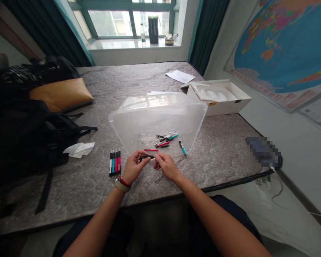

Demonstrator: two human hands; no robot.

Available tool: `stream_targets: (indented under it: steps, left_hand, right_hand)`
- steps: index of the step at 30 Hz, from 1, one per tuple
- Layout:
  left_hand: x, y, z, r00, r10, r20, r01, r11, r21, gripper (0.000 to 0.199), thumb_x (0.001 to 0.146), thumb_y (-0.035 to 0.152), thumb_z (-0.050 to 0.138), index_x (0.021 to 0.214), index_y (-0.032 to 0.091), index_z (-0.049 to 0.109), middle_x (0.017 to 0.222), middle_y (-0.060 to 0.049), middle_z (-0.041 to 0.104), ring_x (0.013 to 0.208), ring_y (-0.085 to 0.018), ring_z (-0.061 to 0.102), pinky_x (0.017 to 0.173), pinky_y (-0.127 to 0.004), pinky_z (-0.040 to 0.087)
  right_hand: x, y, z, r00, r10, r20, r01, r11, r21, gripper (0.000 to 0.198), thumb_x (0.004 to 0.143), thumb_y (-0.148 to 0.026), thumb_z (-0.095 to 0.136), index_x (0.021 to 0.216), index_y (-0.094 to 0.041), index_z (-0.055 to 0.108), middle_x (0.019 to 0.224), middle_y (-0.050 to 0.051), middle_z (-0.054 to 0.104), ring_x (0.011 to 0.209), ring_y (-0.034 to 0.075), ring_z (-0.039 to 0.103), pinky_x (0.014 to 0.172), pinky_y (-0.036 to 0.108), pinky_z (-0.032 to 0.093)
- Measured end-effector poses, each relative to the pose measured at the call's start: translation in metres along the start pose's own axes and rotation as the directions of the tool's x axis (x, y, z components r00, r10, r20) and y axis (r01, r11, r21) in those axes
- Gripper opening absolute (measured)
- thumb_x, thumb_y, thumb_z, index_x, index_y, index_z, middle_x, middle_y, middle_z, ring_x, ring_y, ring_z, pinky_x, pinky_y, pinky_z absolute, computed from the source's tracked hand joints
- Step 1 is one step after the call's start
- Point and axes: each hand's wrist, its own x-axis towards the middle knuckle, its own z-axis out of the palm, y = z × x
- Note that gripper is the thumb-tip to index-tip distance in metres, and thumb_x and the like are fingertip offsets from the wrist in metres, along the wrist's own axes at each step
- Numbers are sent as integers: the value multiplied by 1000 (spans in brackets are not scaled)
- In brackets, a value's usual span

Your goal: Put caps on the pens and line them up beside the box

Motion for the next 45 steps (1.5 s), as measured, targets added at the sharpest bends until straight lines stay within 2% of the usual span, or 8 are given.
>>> stream_targets:
  steps: [7,13,17,26,29,32,36,45]
  left_hand:
    - [2,2,-3,998,45,-42,-41,995,89,21,80,33,71,93,17,66,89,-3,69,81,-16,60,75,-28,44]
    - [-1,0,-2,997,59,-53,-52,990,131,21,80,35,71,93,18,68,89,-3,70,77,-16,59,72,-27,43]
    - [-1,4,-1,997,57,-50,-51,993,106,20,80,33,71,94,18,69,90,-4,71,76,-16,60,72,-28,44]
    - [-1,3,0,993,54,-103,-48,997,62,22,81,34,71,95,18,68,89,-4,71,78,-16,62,72,-27,45]
    - [-3,3,2,993,57,-107,-49,996,70,23,81,35,70,97,18,69,87,-3,71,70,-14,59,66,-25,43]
    - [-5,5,4,993,74,-92,-68,995,70,22,82,35,69,97,19,70,90,-3,72,71,-13,59,65,-25,43]
    - [-8,8,5,992,110,-56,-106,992,67,18,84,32,68,97,20,71,92,-4,73,84,-17,64,75,-27,46]
    - [-8,6,9,999,51,-18,-50,996,73,24,83,34,66,101,19,71,97,-5,72,75,-15,62,62,-24,45]
  right_hand:
    - [7,1,7,994,99,-37,-92,982,162,35,88,-56,56,85,-22,51,68,-4,58,60,12,57,56,24,48]
    - [6,3,14,987,157,-28,-142,948,283,41,86,-61,56,82,-21,52,63,-5,56,55,10,52,55,23,46]
    - [8,6,17,988,145,-50,-127,956,263,46,87,-65,50,73,-21,50,48,-6,48,44,10,43,47,23,37]
    - [4,3,25,993,91,-71,-72,971,227,43,85,-64,55,73,-22,51,60,-3,54,54,13,49,56,26,43]
    - [2,0,28,989,147,3,-137,908,397,42,85,-60,56,70,-22,49,56,-3,50,51,13,46,53,26,39]
    - [-1,-2,29,970,204,134,-244,775,583,39,87,-57,55,69,-22,47,49,-6,39,45,11,36,47,24,31]
    - [-3,0,28,933,269,238,-360,686,633,44,88,-59,50,65,-23,41,44,-9,22,40,9,15,41,23,19]
    - [1,10,32,946,313,82,-284,681,675,29,82,-49,64,84,-22,54,61,-5,46,51,10,41,50,23,33]
